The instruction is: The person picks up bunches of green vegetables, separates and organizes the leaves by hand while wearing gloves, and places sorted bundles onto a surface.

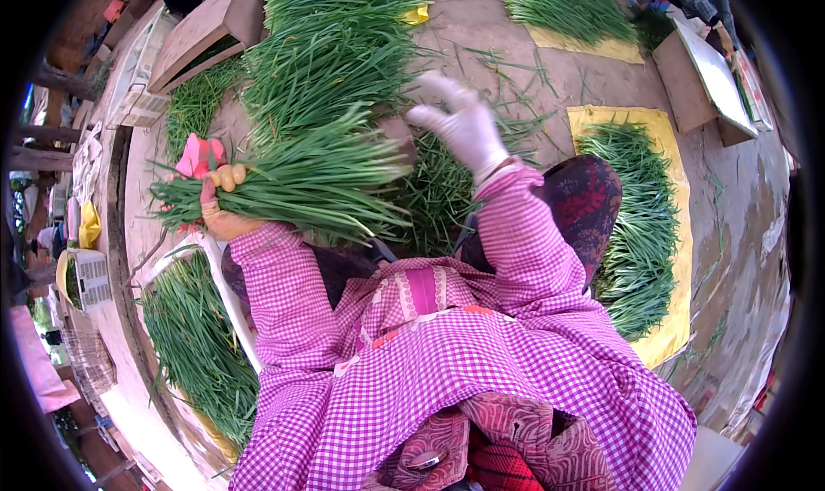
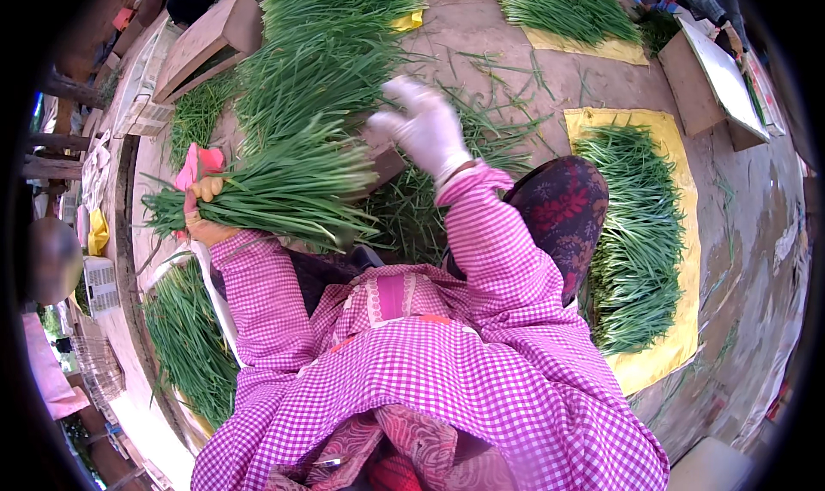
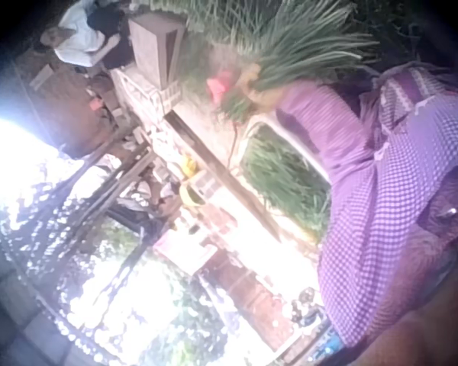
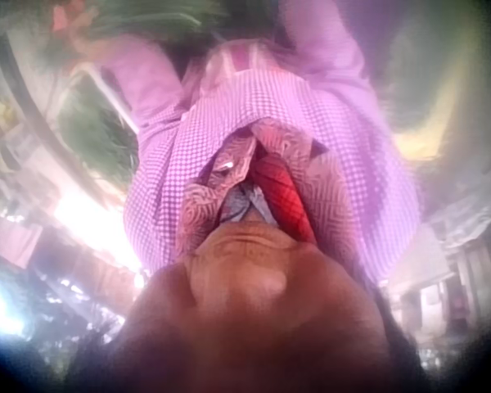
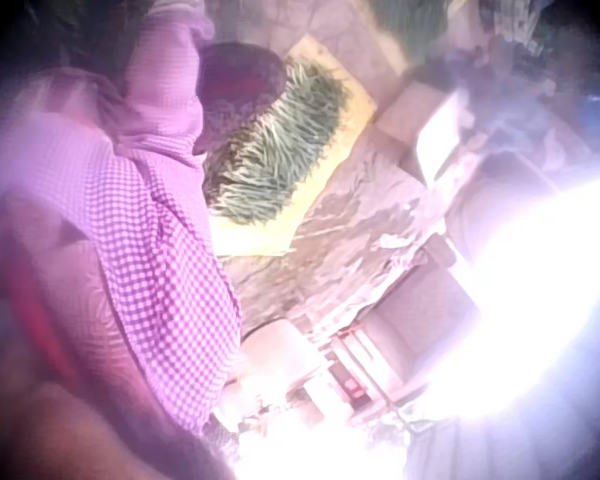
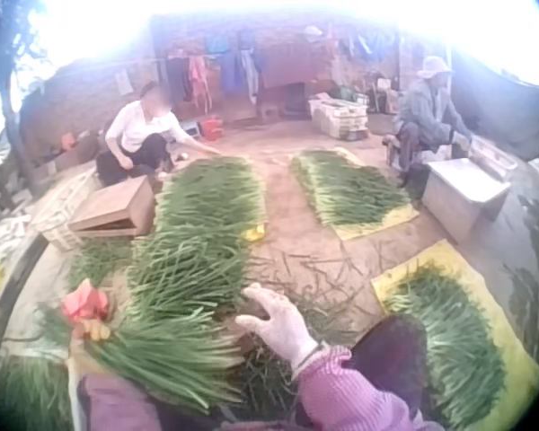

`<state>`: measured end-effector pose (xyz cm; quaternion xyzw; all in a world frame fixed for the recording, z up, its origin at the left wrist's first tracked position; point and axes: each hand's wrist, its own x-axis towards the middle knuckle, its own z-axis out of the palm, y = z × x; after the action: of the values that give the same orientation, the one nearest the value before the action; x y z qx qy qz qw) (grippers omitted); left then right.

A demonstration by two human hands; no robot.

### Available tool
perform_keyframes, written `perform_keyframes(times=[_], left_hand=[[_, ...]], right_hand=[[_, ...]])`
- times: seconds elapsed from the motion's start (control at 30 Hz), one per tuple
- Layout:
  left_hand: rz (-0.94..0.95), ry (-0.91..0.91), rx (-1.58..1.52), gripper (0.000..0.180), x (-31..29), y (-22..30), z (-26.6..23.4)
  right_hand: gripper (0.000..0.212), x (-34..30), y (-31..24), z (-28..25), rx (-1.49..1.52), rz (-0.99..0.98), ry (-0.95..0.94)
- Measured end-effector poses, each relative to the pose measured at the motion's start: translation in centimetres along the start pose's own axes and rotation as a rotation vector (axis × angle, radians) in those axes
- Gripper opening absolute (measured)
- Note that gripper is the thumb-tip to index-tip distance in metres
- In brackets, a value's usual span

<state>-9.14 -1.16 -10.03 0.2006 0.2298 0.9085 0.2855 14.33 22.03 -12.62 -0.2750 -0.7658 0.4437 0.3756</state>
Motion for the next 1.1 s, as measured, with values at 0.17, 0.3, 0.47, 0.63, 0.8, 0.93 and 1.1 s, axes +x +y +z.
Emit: perform_keyframes(times=[0.17,0.3,0.47,0.63,0.8,0.93,1.1], left_hand=[[-0.139,-0.121,0.001,0.025,-0.6,-2.1,1.2],[-0.166,-0.201,-0.120,0.027,0.0,-1.6,1.2],[-0.084,-0.129,-0.027,0.027,0.3,0.1,-1.0],[-0.066,-0.048,-0.008,0.027,0.1,-0.3,-0.1],[-0.082,-0.053,0.041,0.024,-0.1,-0.4,0.6],[-0.020,0.051,0.064,0.022,-0.3,-0.3,0.5],[0.023,0.071,0.023,0.017,0.0,0.4,0.3]], right_hand=[[0.019,-2.3,-1.5,4.2,0.000,-0.165,-0.264],[0.022,-0.7,1.1,0.7,0.383,0.017,-0.084],[0.026,0.1,1.6,-2.2,-0.026,0.145,0.017],[0.023,-2.2,-1.7,2.4,-0.219,-0.123,-0.434],[0.021,-3.2,-0.8,4.5,-0.241,-0.149,-0.156],[0.017,-1.8,0.6,2.4,-0.493,-0.112,0.003],[0.021,0.1,3.0,-1.8,-0.787,0.010,0.160]])
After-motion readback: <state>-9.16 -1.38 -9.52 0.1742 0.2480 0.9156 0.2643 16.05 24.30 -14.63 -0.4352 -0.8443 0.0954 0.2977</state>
